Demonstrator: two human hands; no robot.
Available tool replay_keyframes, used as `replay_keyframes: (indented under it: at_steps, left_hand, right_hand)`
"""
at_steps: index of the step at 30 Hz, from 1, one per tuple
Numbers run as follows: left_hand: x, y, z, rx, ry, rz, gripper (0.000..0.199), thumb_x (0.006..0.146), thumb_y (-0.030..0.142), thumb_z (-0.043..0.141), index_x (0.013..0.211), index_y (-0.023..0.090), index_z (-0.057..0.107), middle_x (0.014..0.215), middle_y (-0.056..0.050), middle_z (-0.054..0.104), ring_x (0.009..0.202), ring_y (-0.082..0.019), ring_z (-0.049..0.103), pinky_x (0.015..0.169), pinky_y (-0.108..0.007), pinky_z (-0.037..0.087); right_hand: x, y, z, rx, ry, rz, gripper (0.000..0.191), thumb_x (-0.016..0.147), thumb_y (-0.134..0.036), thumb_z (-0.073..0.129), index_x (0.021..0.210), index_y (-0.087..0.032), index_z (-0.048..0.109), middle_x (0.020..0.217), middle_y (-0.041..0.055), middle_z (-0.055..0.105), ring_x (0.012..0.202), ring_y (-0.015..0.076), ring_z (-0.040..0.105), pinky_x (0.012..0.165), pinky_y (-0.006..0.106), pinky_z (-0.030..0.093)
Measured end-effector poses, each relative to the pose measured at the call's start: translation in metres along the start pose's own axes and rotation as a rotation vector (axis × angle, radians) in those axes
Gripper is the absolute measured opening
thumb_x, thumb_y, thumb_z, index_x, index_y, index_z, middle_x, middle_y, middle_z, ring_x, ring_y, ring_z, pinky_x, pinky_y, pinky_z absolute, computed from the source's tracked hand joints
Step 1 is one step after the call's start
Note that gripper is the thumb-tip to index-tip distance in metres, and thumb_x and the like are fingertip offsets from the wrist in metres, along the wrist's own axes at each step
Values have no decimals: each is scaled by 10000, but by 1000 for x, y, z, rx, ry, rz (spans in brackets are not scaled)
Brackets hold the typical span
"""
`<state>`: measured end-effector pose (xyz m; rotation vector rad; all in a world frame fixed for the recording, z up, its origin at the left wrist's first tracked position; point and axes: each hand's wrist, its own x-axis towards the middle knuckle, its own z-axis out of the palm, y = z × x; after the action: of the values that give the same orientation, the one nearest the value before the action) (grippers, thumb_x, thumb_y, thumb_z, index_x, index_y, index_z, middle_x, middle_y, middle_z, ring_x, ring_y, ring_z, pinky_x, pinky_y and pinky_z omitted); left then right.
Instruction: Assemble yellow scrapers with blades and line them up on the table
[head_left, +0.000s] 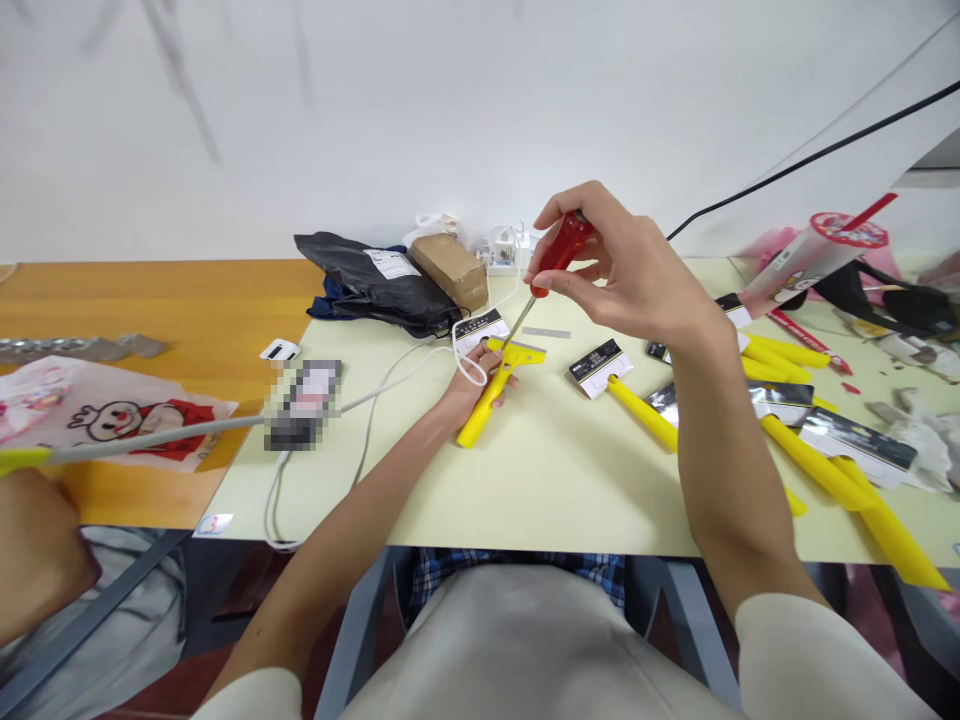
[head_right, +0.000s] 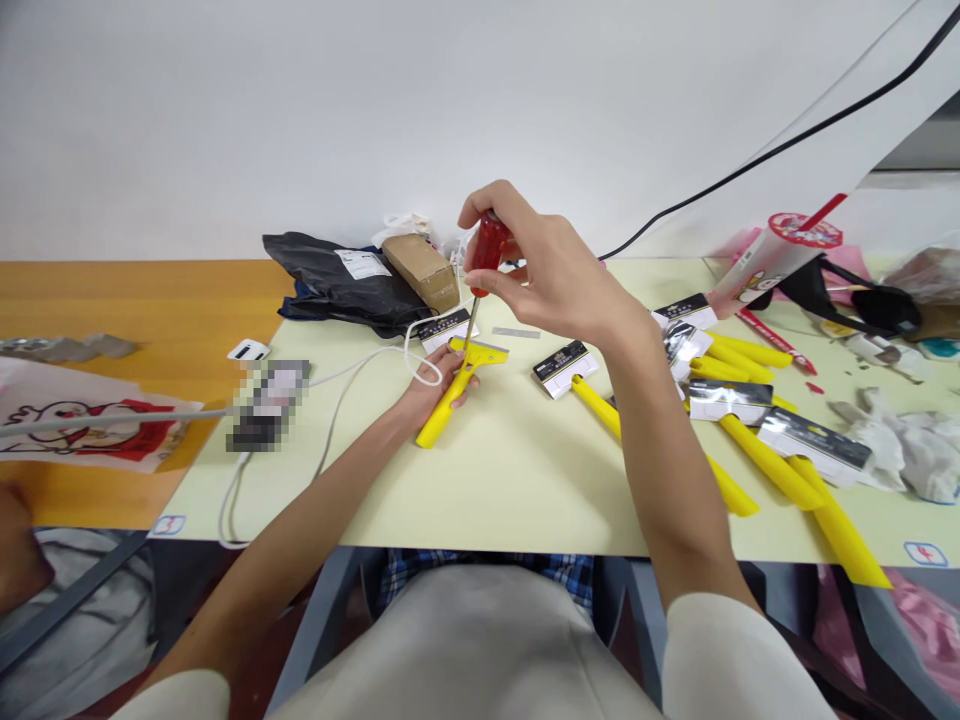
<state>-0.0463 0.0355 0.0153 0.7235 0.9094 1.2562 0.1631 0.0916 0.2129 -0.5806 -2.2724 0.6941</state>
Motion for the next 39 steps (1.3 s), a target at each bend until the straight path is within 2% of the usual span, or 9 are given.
replay_keyframes:
  at_steps: [6,13,19,21,25,27,31,36,39]
  left_hand:
    - [-4,-2,0,29,-23,19,456,782,330,900,1013,226,521,1023,-32,746,686,-143,743,395,-176,389]
    - [-5,-4,0,72,-39,23,487,770,353,935,1003,223,528,975,-35,758,681,-140,730,408,-170,397]
    - [-2,-4,-3,10,17,12,441,778,306,902,999,220,531,950,-39,747,706,-145,734,414,-167,380]
    - [-2,-4,-3,-6,17,16,429,790,296,893,1000,222,527,945,-33,740,714,-142,736,422,-162,372]
    - [-1,-4,-3,-16,-5,17,426,802,300,893,1005,223,527,963,-32,742,707,-137,737,426,-157,360]
    - [-1,-4,-3,-16,-9,17,430,799,298,894,1013,222,529,1003,-47,753,709,-138,740,427,-160,363]
    - [0,-4,-4,-12,-17,21,438,817,318,894,1028,228,522,1004,-50,750,723,-143,738,424,-168,370]
    - [1,-4,-4,-8,-27,12,471,805,331,919,1039,235,522,1053,-52,753,717,-134,728,426,-174,362]
    - [1,-4,-5,-20,-19,9,466,801,321,917,1036,234,524,1045,-46,749,733,-133,730,434,-172,362]
  right_hand:
    - [2,1,6,-25,-1,-22,388,1006,-473,817,1313,-362,605,1095,27,799,948,300,768,882,504,666]
    - [4,3,18,-110,40,-123,361,993,-467,818,1291,-356,648,1124,25,768,941,292,739,914,485,627]
    - [2,-2,17,-55,-42,-139,400,1078,-353,647,1469,-394,574,1476,49,675,1141,302,718,1048,528,612]
    - [3,0,17,-40,-24,-126,405,1064,-348,681,1457,-387,595,1410,38,715,1064,293,743,1001,520,635]
    - [6,7,22,-160,76,-158,328,1041,-429,751,1343,-332,669,1043,20,760,888,280,740,915,496,629]
    - [7,8,24,-182,85,-164,328,1056,-414,724,1370,-345,657,1087,35,757,930,290,730,942,504,613]
    - [7,8,25,-20,9,-178,537,1058,-288,668,1569,-359,522,1409,87,695,1150,318,715,1013,517,610]
    - [7,11,28,-50,78,-151,397,1056,-390,721,1442,-379,630,1094,31,759,934,292,744,966,528,634]
    - [7,12,29,-90,93,-150,416,1057,-423,713,1461,-419,613,1265,58,747,1049,321,740,1012,552,627]
